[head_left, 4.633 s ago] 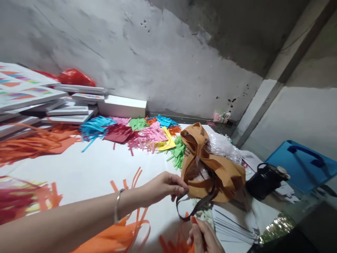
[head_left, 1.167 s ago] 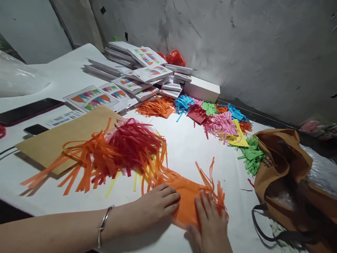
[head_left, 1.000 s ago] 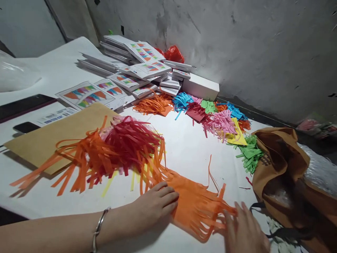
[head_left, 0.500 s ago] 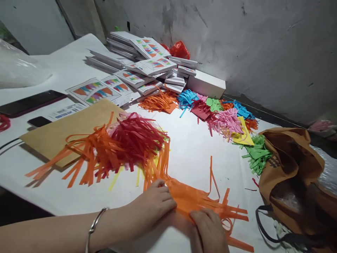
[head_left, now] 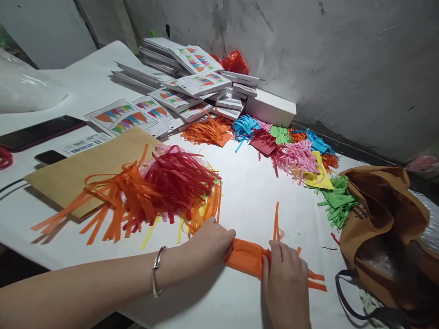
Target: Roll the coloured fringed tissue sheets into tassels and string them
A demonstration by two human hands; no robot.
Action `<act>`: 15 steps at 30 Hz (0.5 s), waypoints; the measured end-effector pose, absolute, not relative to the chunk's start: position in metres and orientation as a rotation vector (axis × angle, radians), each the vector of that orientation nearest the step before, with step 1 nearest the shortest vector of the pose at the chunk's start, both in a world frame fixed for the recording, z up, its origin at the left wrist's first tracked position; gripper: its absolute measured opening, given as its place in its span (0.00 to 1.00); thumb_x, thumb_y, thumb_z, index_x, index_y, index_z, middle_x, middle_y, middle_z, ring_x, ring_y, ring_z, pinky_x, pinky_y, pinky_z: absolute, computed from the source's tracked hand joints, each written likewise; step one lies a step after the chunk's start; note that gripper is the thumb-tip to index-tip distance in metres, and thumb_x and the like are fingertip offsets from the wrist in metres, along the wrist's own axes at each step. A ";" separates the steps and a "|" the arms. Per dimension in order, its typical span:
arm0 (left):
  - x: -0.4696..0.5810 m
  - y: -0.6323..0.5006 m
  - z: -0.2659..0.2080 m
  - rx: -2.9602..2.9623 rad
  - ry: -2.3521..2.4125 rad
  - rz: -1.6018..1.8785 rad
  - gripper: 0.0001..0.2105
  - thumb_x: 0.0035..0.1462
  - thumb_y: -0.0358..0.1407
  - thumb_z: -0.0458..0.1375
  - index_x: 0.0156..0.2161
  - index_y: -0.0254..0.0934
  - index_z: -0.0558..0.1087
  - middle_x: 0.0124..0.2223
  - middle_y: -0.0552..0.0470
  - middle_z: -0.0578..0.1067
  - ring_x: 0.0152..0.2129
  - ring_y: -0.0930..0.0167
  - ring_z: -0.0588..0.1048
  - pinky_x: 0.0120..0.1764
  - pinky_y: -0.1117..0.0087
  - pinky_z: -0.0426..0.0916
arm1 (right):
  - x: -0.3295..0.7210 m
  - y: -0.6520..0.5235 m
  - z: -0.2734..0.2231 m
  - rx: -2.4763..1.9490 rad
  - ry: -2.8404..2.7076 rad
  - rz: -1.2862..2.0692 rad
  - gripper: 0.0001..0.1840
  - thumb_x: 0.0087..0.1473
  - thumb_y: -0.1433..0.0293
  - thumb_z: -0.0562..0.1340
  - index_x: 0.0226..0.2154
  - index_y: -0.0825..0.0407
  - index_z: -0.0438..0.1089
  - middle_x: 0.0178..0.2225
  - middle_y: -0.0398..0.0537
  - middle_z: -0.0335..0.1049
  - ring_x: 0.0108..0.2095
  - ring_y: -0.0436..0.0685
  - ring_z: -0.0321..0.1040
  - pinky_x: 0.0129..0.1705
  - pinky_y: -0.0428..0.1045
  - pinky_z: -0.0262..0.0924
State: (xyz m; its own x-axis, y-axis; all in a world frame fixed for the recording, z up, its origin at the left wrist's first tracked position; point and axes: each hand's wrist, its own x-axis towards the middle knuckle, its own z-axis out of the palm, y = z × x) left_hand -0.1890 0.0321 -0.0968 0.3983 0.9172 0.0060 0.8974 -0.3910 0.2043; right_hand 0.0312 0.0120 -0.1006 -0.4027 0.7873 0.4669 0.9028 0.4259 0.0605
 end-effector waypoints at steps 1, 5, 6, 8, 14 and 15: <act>-0.189 0.032 -0.098 2.485 1.615 0.200 0.09 0.55 0.26 0.56 0.24 0.37 0.68 0.18 0.55 0.72 0.14 0.69 0.65 0.29 0.64 0.56 | 0.032 0.010 -0.100 -1.332 -2.326 -0.491 0.13 0.63 0.75 0.54 0.47 0.54 0.68 0.41 0.58 0.75 0.41 0.67 0.72 0.44 0.61 0.60; -0.191 0.032 -0.096 2.488 1.608 0.270 0.10 0.54 0.25 0.57 0.24 0.37 0.67 0.19 0.56 0.71 0.14 0.71 0.65 0.30 0.64 0.57 | 0.022 0.000 -0.104 -0.914 -2.436 -0.356 0.17 0.61 0.80 0.52 0.47 0.56 0.71 0.44 0.55 0.76 0.47 0.64 0.69 0.53 0.60 0.58; -0.192 0.032 -0.094 2.491 1.613 0.273 0.10 0.55 0.26 0.58 0.24 0.37 0.67 0.19 0.55 0.71 0.15 0.70 0.66 0.31 0.63 0.57 | 0.019 -0.002 -0.106 -0.879 -2.435 -0.335 0.18 0.60 0.81 0.51 0.46 0.57 0.72 0.41 0.55 0.76 0.45 0.63 0.70 0.52 0.59 0.59; -0.195 0.030 -0.088 2.500 1.614 0.288 0.08 0.57 0.29 0.61 0.27 0.37 0.69 0.23 0.53 0.74 0.20 0.67 0.70 0.33 0.62 0.59 | 0.012 -0.005 -0.109 -0.881 -2.423 -0.331 0.18 0.59 0.83 0.50 0.42 0.58 0.72 0.37 0.54 0.75 0.40 0.62 0.69 0.47 0.58 0.61; -0.200 0.020 -0.080 2.882 1.233 0.518 0.08 0.57 0.36 0.66 0.40 0.39 0.72 0.43 0.50 0.78 0.43 0.60 0.72 0.56 0.49 0.53 | 0.008 -0.008 -0.104 -1.003 -2.341 -0.033 0.11 0.60 0.80 0.55 0.42 0.55 0.69 0.34 0.50 0.71 0.35 0.57 0.68 0.37 0.52 0.64; -0.200 0.018 -0.083 2.940 1.171 0.525 0.05 0.58 0.32 0.65 0.37 0.39 0.72 0.38 0.52 0.78 0.40 0.63 0.71 0.57 0.50 0.52 | 0.008 -0.008 -0.103 -1.006 -2.357 -0.008 0.10 0.61 0.78 0.55 0.43 0.55 0.69 0.35 0.50 0.71 0.35 0.57 0.67 0.37 0.52 0.63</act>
